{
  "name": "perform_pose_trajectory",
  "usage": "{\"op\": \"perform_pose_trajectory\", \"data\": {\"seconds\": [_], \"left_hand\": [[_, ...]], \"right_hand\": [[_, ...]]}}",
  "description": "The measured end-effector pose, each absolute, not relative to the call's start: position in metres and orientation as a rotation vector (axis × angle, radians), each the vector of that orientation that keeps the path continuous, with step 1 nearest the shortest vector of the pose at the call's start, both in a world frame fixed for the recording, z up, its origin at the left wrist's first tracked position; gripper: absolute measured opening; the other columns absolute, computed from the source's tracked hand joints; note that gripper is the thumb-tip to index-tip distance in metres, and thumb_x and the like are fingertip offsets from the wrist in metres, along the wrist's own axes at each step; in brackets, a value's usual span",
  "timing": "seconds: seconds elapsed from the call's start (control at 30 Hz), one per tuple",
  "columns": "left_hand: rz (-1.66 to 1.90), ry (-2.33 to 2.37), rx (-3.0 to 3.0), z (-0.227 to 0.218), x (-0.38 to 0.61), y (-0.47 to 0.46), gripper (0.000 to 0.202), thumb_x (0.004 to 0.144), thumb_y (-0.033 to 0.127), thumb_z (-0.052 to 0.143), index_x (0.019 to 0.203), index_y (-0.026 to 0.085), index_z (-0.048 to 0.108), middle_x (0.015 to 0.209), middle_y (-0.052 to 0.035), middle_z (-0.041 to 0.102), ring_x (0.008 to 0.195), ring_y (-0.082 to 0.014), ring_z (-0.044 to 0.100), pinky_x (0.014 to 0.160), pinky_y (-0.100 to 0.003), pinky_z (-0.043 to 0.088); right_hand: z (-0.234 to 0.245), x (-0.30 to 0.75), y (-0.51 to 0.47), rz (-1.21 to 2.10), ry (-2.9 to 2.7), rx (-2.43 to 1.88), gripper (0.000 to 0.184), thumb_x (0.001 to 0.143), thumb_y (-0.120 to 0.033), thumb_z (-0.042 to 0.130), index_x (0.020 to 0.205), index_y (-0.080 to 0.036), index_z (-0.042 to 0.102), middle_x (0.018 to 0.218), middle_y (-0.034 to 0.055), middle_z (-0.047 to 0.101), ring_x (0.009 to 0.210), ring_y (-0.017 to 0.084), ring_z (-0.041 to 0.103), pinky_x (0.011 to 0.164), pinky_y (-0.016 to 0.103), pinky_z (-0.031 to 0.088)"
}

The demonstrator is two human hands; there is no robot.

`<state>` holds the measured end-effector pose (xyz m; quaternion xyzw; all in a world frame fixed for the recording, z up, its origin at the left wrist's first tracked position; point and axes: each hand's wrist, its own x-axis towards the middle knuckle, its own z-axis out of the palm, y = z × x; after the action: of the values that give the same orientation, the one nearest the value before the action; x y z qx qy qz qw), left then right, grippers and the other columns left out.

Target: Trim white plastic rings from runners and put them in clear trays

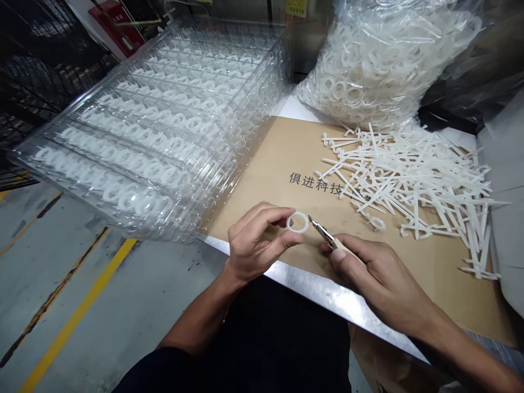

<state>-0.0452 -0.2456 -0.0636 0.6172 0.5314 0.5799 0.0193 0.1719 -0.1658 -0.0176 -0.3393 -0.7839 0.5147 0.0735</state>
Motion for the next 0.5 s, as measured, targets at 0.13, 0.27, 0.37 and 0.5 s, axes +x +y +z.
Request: {"op": "perform_pose_trajectory", "data": {"seconds": [0.13,0.27,0.37,0.5], "left_hand": [[1.814,1.630,1.906,-0.0641,-0.0454,-0.2458,0.033,0.086,0.031,0.086,0.112,0.015,0.073,0.084,-0.0034,0.071,0.075,-0.0136,0.067,0.068,-0.025,0.056],[1.814,1.629,1.911,-0.0634,-0.0457,-0.2457,0.032,0.087,0.032,0.085,0.112,0.016,0.073,0.083,-0.0028,0.071,0.074,-0.0137,0.067,0.067,-0.026,0.055],[1.817,1.626,1.913,-0.0633,-0.0457,-0.2457,0.031,0.087,0.032,0.084,0.111,0.016,0.073,0.082,-0.0029,0.071,0.073,-0.0138,0.067,0.066,-0.026,0.055],[1.806,1.636,1.924,-0.0635,-0.0456,-0.2461,0.033,0.087,0.035,0.084,0.112,0.016,0.073,0.082,-0.0028,0.071,0.073,-0.0136,0.067,0.066,-0.025,0.055]], "right_hand": [[-0.0167,0.1729,-0.1661,1.550,-2.356,-1.028,0.035,0.108,-0.040,0.044,0.095,-0.019,0.068,0.068,-0.0009,0.060,0.061,0.016,0.055,0.056,0.028,0.039],[-0.0173,0.1719,-0.1652,1.543,-2.367,-1.025,0.035,0.108,-0.040,0.044,0.098,-0.019,0.069,0.068,-0.0011,0.061,0.061,0.016,0.055,0.056,0.029,0.038],[-0.0180,0.1712,-0.1649,1.537,-2.370,-1.027,0.034,0.108,-0.040,0.044,0.098,-0.019,0.069,0.069,-0.0010,0.061,0.061,0.016,0.055,0.056,0.029,0.038],[-0.0180,0.1719,-0.1651,1.536,-2.368,-1.020,0.034,0.108,-0.040,0.044,0.097,-0.019,0.068,0.069,-0.0014,0.060,0.062,0.016,0.055,0.057,0.029,0.038]]}}
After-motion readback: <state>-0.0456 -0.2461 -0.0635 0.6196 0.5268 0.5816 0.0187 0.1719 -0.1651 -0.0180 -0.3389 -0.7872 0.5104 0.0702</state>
